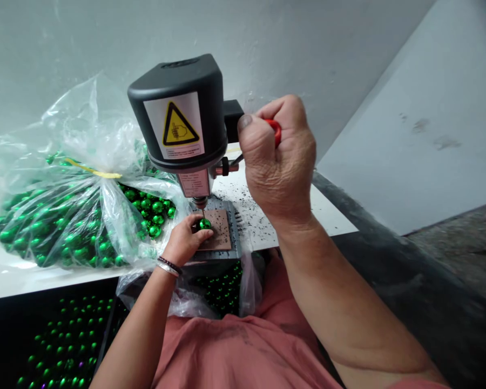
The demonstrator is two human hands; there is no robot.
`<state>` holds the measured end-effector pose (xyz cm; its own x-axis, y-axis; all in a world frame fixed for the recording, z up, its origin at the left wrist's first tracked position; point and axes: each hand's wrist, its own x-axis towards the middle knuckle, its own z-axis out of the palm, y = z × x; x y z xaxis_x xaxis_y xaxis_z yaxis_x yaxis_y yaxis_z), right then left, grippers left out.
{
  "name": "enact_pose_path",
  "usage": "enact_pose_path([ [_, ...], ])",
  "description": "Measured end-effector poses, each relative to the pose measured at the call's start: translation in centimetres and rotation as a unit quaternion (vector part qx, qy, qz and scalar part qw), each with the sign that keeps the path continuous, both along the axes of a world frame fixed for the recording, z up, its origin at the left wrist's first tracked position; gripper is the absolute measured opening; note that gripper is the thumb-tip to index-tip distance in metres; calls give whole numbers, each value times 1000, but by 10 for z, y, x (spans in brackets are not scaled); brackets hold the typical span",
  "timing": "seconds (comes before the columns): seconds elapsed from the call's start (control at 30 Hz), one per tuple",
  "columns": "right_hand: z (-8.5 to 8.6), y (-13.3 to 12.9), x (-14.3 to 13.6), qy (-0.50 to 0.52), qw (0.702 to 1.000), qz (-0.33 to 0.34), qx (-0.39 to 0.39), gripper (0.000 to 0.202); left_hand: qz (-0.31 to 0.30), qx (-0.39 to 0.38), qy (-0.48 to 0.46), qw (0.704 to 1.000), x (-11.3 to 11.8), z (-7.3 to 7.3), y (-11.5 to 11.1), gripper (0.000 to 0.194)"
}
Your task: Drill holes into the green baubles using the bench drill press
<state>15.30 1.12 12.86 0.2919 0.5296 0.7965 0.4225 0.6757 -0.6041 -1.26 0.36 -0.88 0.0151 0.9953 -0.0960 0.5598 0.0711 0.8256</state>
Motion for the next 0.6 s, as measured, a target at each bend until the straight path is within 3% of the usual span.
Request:
enact_pose_path([
  [0.17, 0, 0, 1, -6, 1000, 4, -10, 24, 29, -59, -127, 990, -8, 3, -5, 43],
  [0.3, 0, 0, 1, -2, 1000, 8, -12, 26, 43, -86, -169, 981, -7, 6, -5, 42],
  [0.43, 0, -2, 1, -1, 999, 13, -34, 24, 60, -84, -151, 983, -5, 9, -5, 43],
  [0.6, 0, -2, 1, -3, 999, 14, -30, 24, 39, -36, -26, 998, -3, 6, -1, 42],
])
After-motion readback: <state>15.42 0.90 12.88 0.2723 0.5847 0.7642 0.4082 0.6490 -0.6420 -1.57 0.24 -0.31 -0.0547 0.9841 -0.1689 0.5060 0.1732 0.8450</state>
